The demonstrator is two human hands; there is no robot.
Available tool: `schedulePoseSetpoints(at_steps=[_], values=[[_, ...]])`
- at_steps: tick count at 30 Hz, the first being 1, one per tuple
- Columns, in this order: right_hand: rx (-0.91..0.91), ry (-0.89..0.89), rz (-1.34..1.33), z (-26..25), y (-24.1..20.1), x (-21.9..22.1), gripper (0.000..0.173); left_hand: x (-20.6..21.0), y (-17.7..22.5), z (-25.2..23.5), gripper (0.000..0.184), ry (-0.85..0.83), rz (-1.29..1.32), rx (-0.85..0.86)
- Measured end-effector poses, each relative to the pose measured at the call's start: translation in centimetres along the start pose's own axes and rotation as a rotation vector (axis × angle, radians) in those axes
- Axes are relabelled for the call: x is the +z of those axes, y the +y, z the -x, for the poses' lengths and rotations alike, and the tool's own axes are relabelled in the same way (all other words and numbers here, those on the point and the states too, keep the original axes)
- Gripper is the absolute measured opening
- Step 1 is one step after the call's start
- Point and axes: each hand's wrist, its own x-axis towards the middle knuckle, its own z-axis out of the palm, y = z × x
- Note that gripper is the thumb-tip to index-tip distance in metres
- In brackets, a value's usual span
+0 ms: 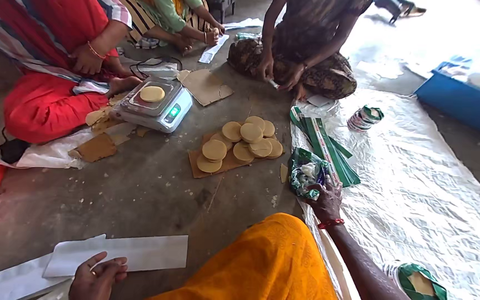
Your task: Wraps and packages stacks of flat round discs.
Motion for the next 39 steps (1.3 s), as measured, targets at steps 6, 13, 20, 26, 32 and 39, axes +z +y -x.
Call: schedulePoseSetpoints(at_steps=[6, 13, 20, 26, 32, 39], values=[[-0.013, 0.011, 0.081, 0.9, 0.3, -0.8, 0.054, 0.1, -0.6, -0.4, 0.054, -0.012, 0.022, 0.027], [-0.301, 0.089, 0.256, 1.2, 1.2, -0.3, 0.029, 0.5, -0.1, -0.2, 0.053, 0.003, 0.003, 0.033], [-0.406, 0.101, 0.324, 0.6, 0.5, -0.5, 0.015, 0.3, -0.1, -0.3, 0.052, 0.003, 0.033, 0.027], [-0.065, 0.117, 0.198, -0.4, 1.0, -2.3, 0.069, 0.0, -0.3, -0.6, 0.055, -0.031, 0.066, 0.003], [-0.049, -0.108, 0.263, -3.8, 1.4, -2.6, 0.084, 0.4, -0.3, -0.8, 0.052, -0.017, 0.054, -0.020], [0.017, -0.291, 0.282, -6.1, 1.3, -3.0, 0.081, 0.4, -0.1, -0.7, 0.054, -0.021, 0.068, -0.018]])
